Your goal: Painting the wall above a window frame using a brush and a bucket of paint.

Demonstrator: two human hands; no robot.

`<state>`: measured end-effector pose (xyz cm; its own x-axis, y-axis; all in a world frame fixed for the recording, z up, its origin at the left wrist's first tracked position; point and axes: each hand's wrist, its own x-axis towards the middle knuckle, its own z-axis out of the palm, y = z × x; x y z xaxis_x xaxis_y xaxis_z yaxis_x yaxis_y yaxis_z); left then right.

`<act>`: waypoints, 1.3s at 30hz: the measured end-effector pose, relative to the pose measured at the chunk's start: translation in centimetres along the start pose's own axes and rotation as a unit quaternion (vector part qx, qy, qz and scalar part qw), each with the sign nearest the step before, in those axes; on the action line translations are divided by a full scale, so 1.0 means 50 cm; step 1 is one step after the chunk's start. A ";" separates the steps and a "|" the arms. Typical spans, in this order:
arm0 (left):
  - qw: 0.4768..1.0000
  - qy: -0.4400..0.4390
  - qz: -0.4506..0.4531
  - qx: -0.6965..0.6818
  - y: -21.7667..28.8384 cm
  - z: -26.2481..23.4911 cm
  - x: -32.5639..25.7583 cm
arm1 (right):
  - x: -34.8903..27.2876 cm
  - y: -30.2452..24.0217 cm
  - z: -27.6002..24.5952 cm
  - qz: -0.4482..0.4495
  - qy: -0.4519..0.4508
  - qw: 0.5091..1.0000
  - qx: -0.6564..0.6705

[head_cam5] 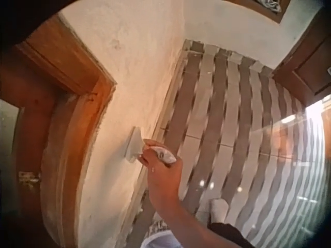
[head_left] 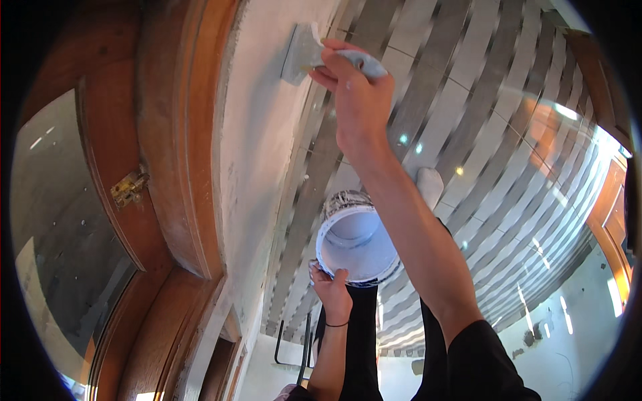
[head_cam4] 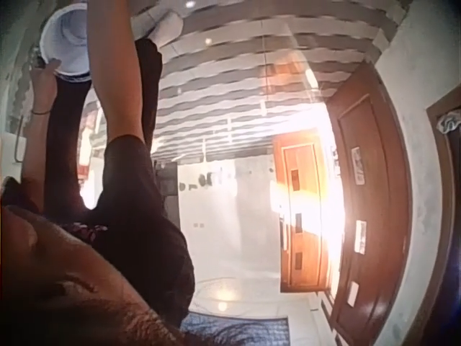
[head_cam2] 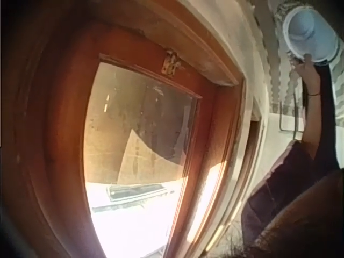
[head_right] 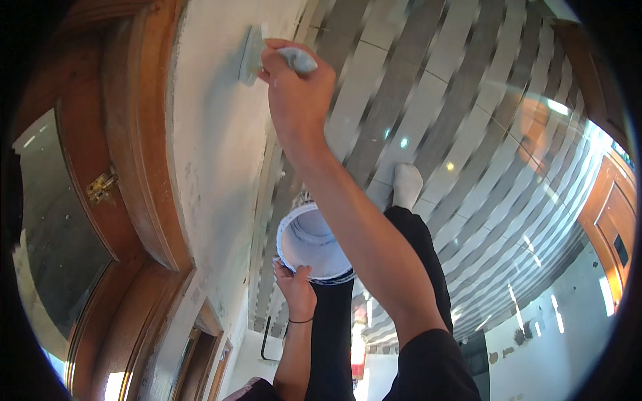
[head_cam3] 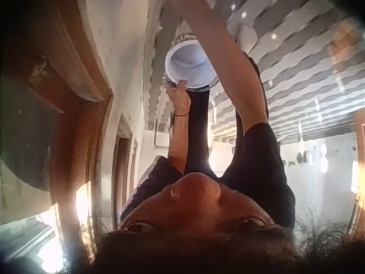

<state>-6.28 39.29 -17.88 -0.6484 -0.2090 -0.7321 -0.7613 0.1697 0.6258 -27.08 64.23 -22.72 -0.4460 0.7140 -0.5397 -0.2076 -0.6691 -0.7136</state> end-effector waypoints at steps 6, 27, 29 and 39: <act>0.999 -0.030 -0.028 -0.028 -0.029 0.014 -0.006 | -0.040 -0.072 0.015 0.013 -0.021 1.000 0.000; 0.999 -0.043 -0.020 -0.008 -0.057 0.020 0.024 | 0.025 -0.090 -0.114 0.007 -0.084 0.993 0.082; 0.999 -0.051 -0.004 -0.002 -0.062 0.019 0.036 | 0.069 -0.049 -0.147 0.008 -0.053 0.998 0.034; 0.999 -0.043 -0.001 0.008 -0.030 0.066 0.030 | 0.201 0.141 -0.098 -0.020 -0.018 1.000 0.011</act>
<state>-6.14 41.91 -20.79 -0.6445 -0.1253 -0.7543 -0.7622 0.1841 0.6206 -28.75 67.70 -35.36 -0.4671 0.7333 -0.4941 -0.2459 -0.6445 -0.7240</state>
